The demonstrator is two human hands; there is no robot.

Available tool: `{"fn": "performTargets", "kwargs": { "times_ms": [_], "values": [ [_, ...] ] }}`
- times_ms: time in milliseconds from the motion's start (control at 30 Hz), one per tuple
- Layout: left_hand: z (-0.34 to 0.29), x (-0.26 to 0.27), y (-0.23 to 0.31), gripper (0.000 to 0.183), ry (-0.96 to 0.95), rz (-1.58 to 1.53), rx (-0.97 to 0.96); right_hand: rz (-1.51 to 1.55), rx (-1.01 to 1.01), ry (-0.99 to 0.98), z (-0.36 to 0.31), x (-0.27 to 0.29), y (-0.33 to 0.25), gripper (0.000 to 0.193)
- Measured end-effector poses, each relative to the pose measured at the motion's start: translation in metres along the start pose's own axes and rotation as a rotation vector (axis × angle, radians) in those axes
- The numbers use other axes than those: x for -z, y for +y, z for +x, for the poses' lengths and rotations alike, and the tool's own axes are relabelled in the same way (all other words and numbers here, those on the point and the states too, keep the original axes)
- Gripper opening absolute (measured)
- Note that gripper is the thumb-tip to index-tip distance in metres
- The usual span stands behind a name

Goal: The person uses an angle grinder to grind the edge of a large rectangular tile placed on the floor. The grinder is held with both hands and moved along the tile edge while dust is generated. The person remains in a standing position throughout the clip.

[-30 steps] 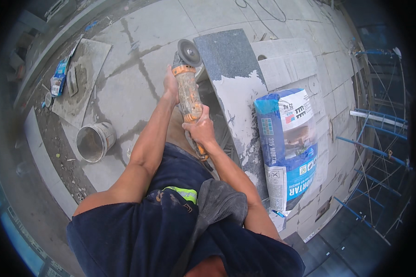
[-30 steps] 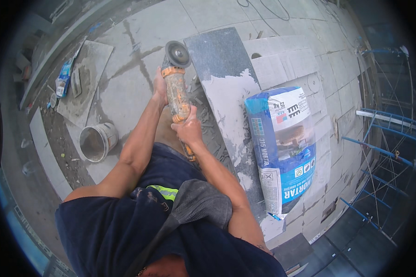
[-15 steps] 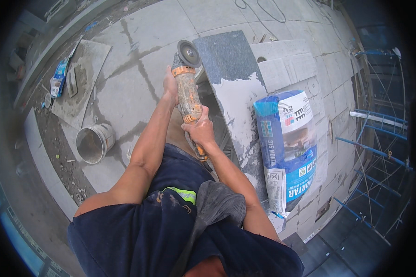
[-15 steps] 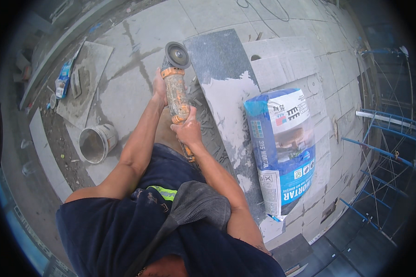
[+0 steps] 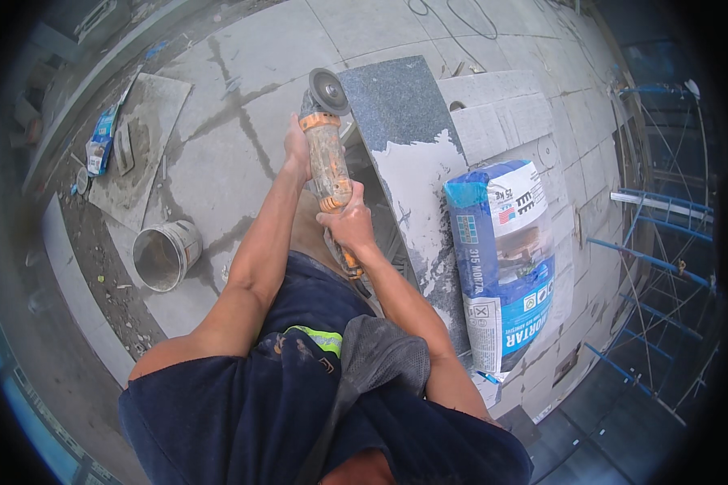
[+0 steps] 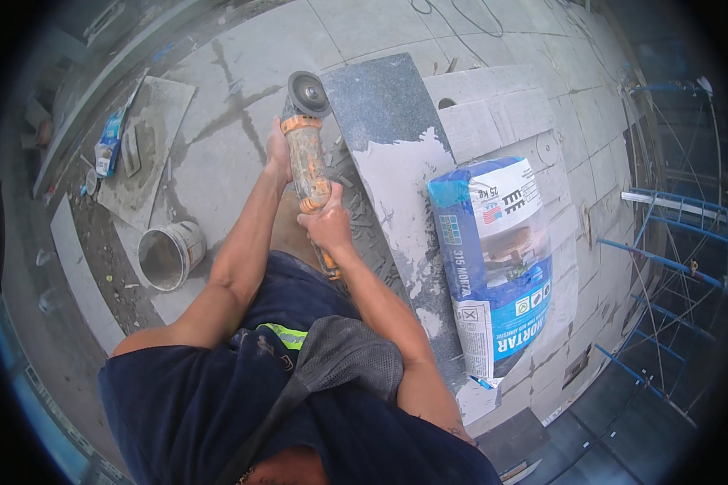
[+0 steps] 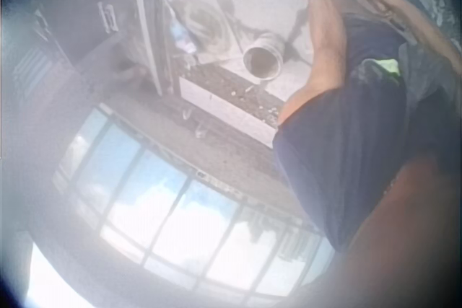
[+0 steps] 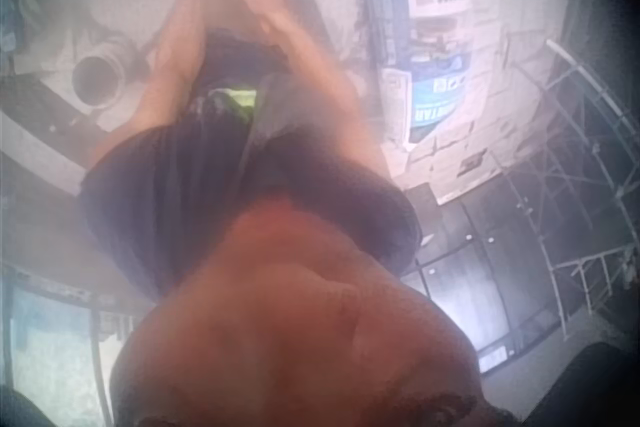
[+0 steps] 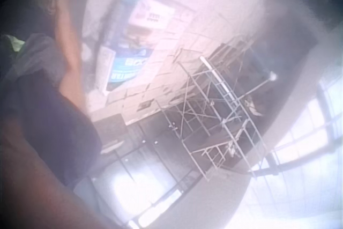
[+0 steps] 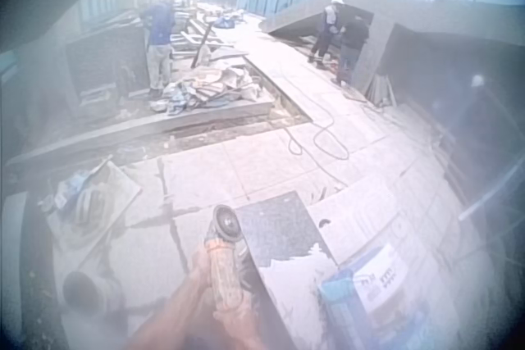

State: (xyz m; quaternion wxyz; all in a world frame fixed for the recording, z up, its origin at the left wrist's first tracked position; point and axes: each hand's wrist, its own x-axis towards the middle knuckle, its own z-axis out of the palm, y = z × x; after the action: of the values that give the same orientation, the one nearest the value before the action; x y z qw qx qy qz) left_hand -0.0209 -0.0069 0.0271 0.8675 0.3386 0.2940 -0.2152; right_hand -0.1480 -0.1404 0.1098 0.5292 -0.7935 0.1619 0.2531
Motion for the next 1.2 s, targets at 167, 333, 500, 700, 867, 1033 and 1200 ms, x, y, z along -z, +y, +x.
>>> {"fn": "performTargets", "kwargs": {
  "times_ms": [167,333,500,700,867,1033,1200],
  "values": [
    [0.017,0.007,0.002,0.091,-0.008,-0.030,0.016,-0.039,0.051,0.020,0.009,-0.002,0.003,0.083],
    [0.022,0.004,0.007,0.090,0.000,-0.011,0.013,-0.058,0.049,0.021,0.018,0.000,0.000,0.083],
    [0.005,0.005,-0.006,0.089,-0.035,-0.059,0.014,-0.111,0.126,0.072,0.012,-0.005,0.025,0.082],
    [-0.010,0.005,-0.012,0.093,-0.005,0.006,0.007,-0.103,0.186,0.098,-0.001,-0.008,0.038,0.082],
    [-0.018,0.009,-0.018,0.093,-0.014,-0.013,0.001,-0.056,0.105,0.052,-0.015,-0.006,0.031,0.082],
    [-0.022,0.010,-0.022,0.092,-0.032,0.004,-0.039,-0.070,0.162,0.086,-0.018,-0.010,0.045,0.081],
    [-0.028,0.005,-0.021,0.091,0.007,0.031,-0.027,-0.024,0.109,0.052,-0.015,-0.010,0.048,0.081]
  ]
}}
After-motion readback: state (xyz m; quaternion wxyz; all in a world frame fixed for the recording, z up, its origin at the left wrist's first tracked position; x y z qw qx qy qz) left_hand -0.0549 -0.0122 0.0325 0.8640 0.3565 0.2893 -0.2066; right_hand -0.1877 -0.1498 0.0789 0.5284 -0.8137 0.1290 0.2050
